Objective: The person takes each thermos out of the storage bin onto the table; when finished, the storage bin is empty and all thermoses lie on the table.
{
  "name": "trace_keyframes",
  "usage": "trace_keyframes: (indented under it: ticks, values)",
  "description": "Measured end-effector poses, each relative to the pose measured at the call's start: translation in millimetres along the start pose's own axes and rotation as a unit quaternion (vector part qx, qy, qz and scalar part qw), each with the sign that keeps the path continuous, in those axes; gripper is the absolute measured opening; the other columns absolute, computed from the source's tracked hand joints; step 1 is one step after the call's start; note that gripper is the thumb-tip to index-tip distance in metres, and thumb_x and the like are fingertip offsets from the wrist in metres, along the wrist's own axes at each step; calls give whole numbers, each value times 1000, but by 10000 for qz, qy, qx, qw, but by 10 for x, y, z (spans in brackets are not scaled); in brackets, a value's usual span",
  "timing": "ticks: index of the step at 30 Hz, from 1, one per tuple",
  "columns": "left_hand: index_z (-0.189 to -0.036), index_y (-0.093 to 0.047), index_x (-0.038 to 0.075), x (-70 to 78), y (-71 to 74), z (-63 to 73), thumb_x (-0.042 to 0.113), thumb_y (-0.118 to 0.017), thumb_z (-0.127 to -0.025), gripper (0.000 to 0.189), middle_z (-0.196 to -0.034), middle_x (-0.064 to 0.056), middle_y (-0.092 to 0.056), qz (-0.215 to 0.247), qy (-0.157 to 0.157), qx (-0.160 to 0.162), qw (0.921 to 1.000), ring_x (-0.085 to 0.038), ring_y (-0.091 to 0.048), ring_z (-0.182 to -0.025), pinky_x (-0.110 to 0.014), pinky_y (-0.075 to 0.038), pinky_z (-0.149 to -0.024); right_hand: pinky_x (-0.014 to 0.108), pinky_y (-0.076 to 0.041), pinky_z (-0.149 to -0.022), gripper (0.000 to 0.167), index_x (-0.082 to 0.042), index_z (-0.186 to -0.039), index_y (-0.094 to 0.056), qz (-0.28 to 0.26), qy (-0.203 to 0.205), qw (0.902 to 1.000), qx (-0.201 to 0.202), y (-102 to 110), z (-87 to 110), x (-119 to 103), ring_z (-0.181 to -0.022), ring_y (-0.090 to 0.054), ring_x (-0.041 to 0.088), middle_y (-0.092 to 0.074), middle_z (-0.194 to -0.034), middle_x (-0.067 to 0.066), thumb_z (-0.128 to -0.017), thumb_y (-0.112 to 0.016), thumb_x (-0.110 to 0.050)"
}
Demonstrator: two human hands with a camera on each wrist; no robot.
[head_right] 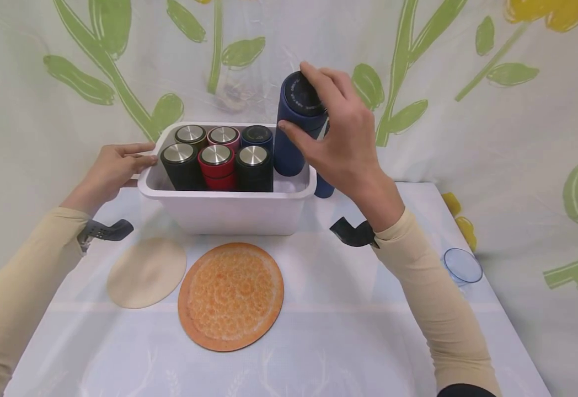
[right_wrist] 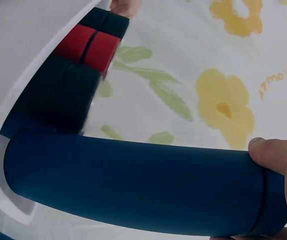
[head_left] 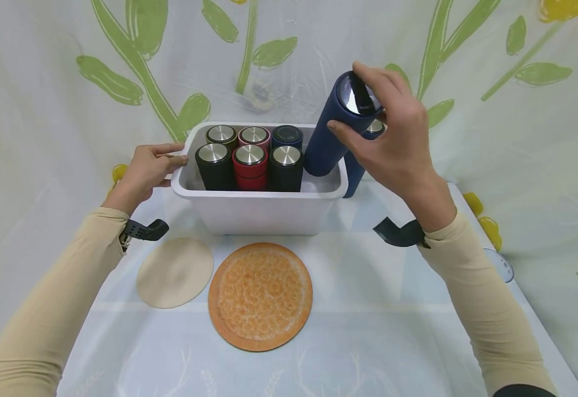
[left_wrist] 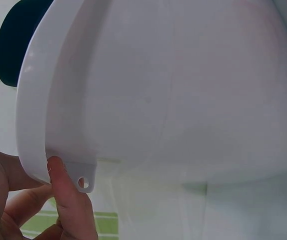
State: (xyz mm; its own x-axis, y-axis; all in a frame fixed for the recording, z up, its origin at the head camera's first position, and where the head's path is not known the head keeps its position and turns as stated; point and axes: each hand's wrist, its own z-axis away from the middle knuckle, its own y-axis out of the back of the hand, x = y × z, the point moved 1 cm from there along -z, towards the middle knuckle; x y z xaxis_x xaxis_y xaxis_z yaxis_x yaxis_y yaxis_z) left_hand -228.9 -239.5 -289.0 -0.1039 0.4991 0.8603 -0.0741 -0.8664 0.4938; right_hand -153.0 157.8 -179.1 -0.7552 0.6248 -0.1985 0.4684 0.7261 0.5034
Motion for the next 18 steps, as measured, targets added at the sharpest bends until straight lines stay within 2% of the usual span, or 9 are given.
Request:
trace_keyframes:
  ticks: [9,18]
  values:
    - [-153,-43,13,8,-7,-1,24,-57,-102,54,-149,-20,-46,-8,5,19,10000,-34,-52,-128,-29,-56,-80,20,-50,-86,62,-4,-138,-60,125,-149,9986,484,169,10,-184,-112,-60,15,-61,-130,9,-81,-84,-14]
    - [-153,-43,13,-6,-7,-7,24,-57,-102,53,-148,-20,-48,29,-3,31,10000,-34,-52,-125,-23,-55,-73,18,-40,-72,60,-8,-133,-65,275,-234,9945,981,333,30,-308,-101,-60,18,-63,-126,-4,-78,-86,-17]
